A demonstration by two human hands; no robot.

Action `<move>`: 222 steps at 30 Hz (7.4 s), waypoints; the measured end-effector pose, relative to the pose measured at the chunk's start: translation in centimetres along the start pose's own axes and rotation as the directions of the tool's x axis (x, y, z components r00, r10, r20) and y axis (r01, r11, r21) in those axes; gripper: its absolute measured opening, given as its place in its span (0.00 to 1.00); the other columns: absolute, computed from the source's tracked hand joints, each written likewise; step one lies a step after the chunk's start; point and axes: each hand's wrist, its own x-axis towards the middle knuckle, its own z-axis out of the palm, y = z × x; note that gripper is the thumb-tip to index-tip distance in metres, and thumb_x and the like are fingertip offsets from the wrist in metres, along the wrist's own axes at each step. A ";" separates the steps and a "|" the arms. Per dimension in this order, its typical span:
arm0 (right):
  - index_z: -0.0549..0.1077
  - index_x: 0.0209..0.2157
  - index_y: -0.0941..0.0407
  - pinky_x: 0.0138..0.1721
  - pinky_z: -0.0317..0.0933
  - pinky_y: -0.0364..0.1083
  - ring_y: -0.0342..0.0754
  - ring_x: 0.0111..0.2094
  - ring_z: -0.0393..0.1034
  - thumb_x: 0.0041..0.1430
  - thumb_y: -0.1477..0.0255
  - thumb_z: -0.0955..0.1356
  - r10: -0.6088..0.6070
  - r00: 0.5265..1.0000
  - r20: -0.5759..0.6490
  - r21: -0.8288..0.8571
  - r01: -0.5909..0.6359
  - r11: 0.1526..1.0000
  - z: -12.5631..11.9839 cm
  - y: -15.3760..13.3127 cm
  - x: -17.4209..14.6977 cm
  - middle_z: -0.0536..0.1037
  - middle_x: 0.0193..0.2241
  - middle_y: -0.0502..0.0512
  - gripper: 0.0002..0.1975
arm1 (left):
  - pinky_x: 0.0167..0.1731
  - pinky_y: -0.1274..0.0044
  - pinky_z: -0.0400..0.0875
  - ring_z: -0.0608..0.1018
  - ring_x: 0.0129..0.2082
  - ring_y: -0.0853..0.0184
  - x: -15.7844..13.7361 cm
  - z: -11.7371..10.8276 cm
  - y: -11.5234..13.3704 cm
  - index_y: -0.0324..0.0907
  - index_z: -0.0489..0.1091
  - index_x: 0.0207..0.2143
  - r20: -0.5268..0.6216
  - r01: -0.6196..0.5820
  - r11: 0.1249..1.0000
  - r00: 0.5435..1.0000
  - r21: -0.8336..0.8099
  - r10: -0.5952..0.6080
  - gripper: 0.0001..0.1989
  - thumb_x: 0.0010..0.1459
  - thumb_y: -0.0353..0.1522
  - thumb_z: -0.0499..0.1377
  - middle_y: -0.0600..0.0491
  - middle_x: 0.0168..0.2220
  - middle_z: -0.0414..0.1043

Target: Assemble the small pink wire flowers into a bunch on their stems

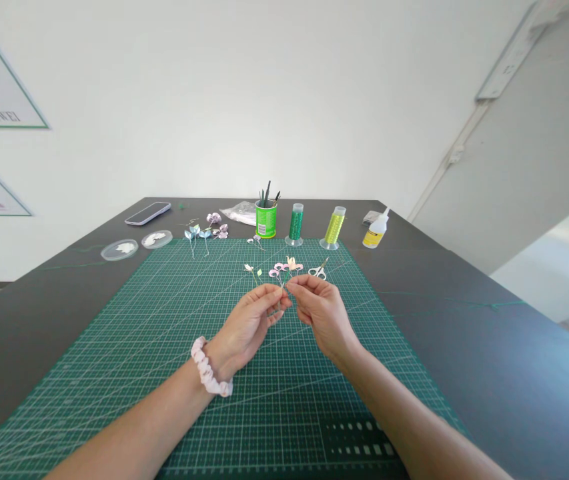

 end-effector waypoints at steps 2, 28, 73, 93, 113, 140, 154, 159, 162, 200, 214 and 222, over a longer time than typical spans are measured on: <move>0.74 0.22 0.58 0.13 0.40 0.39 0.34 0.12 0.46 0.43 0.65 0.75 0.006 1.000 0.000 0.001 -0.006 1.000 0.0 0.0 0.0 0.65 0.14 0.43 0.11 | 0.42 0.75 0.63 0.71 0.32 0.70 0.0 0.0 0.0 0.41 0.73 0.25 0.003 0.001 1.000 1.000 -0.008 -0.001 0.08 0.48 0.34 0.68 0.56 0.26 0.72; 0.74 0.23 0.58 0.13 0.40 0.38 0.34 0.12 0.46 0.41 0.64 0.76 0.025 1.000 0.012 0.016 -0.025 1.000 0.0 0.1 0.0 0.66 0.14 0.43 0.13 | 0.41 0.74 0.62 0.70 0.31 0.71 0.1 -0.1 -0.1 0.39 0.72 0.25 0.045 0.016 1.000 0.999 -0.019 -0.015 0.10 0.50 0.35 0.68 0.56 0.26 0.71; 0.74 0.22 0.58 0.12 0.40 0.38 0.34 0.12 0.46 0.42 0.65 0.76 0.008 0.998 0.060 0.059 -0.011 0.998 0.1 -0.1 -0.1 0.65 0.12 0.42 0.12 | 0.42 0.73 0.66 0.70 0.30 0.71 -0.1 0.0 0.0 0.39 0.71 0.24 0.164 0.063 0.996 0.985 -0.055 -0.054 0.11 0.52 0.35 0.66 0.57 0.24 0.66; 0.75 0.23 0.57 0.12 0.40 0.38 0.35 0.12 0.45 0.43 0.66 0.75 0.036 0.994 0.102 0.096 -0.046 0.994 -0.1 -0.1 -0.1 0.60 0.11 0.40 0.10 | 0.40 0.74 0.67 0.68 0.28 0.70 -0.2 0.3 0.0 0.39 0.70 0.22 0.216 0.061 0.995 0.975 -0.074 -0.044 0.12 0.55 0.36 0.64 0.56 0.23 0.65; 0.73 0.21 0.57 0.11 0.38 0.38 0.34 0.12 0.42 0.41 0.66 0.75 0.083 0.987 0.135 0.113 -0.098 0.989 0.0 -0.4 -0.1 0.65 0.11 0.42 0.11 | 0.38 0.73 0.64 0.67 0.28 0.68 0.0 0.2 0.1 0.40 0.70 0.21 0.199 0.024 1.000 0.980 0.010 -0.026 0.12 0.53 0.36 0.62 0.55 0.23 0.64; 0.73 0.22 0.57 0.12 0.39 0.40 0.34 0.12 0.47 0.44 0.66 0.74 -0.011 1.000 0.016 -0.035 0.011 0.999 0.3 0.0 0.1 0.66 0.15 0.43 0.10 | 0.32 0.75 0.63 0.71 0.28 0.67 -0.5 0.2 0.8 0.42 0.70 0.25 0.060 -0.372 0.500 0.844 0.782 0.533 0.08 0.56 0.34 0.58 0.57 0.25 0.72; 0.73 0.23 0.58 0.13 0.39 0.39 0.33 0.12 0.47 0.44 0.65 0.74 -0.011 1.000 0.010 -0.035 0.011 0.999 0.3 -0.2 0.1 0.67 0.16 0.44 0.11 | 0.36 0.74 0.64 0.73 0.30 0.66 -0.4 0.1 0.8 0.42 0.73 0.26 0.055 -0.362 0.607 0.884 0.707 0.464 0.09 0.57 0.36 0.58 0.55 0.27 0.74; 0.73 0.23 0.58 0.13 0.39 0.39 0.33 0.12 0.46 0.43 0.64 0.75 -0.010 1.000 -0.001 -0.029 0.010 1.000 0.2 -0.1 0.1 0.67 0.16 0.44 0.12 | 0.38 0.73 0.63 0.72 0.32 0.65 -0.3 0.2 0.6 0.42 0.73 0.26 0.033 -0.349 0.688 0.903 0.636 0.428 0.09 0.57 0.36 0.59 0.54 0.28 0.74; 0.73 0.23 0.58 0.13 0.39 0.39 0.33 0.12 0.46 0.42 0.63 0.76 -0.016 1.000 -0.009 -0.022 0.016 1.000 0.3 -0.1 0.2 0.67 0.16 0.44 0.14 | 0.38 0.73 0.63 0.72 0.32 0.65 -0.3 0.2 0.6 0.42 0.73 0.26 0.023 -0.337 0.710 0.911 0.618 0.413 0.09 0.57 0.36 0.59 0.54 0.27 0.73; 0.74 0.23 0.58 0.13 0.39 0.39 0.34 0.12 0.47 0.42 0.64 0.76 -0.005 1.000 -0.004 -0.006 0.005 1.000 0.1 -0.1 -0.1 0.67 0.15 0.44 0.13 | 0.42 0.71 0.61 0.69 0.33 0.66 -0.1 0.4 0.1 0.40 0.73 0.25 -0.025 -0.179 0.951 0.981 0.252 0.191 0.07 0.50 0.35 0.64 0.54 0.27 0.72; 0.74 0.23 0.57 0.13 0.40 0.39 0.35 0.13 0.46 0.43 0.64 0.76 -0.021 1.000 -0.001 -0.011 0.021 1.000 -0.1 0.1 0.0 0.67 0.15 0.44 0.13 | 0.42 0.71 0.62 0.69 0.32 0.67 -0.1 0.4 0.1 0.41 0.73 0.25 -0.023 -0.151 0.957 0.987 0.250 0.162 0.07 0.51 0.36 0.63 0.54 0.27 0.71; 0.74 0.23 0.57 0.13 0.40 0.39 0.35 0.13 0.46 0.44 0.64 0.75 -0.034 0.999 0.002 -0.022 0.034 0.999 -0.1 0.2 0.1 0.67 0.15 0.44 0.12 | 0.42 0.71 0.61 0.69 0.31 0.67 0.0 0.4 0.0 0.41 0.73 0.25 -0.035 -0.149 0.959 0.986 0.241 0.162 0.08 0.50 0.36 0.64 0.54 0.26 0.71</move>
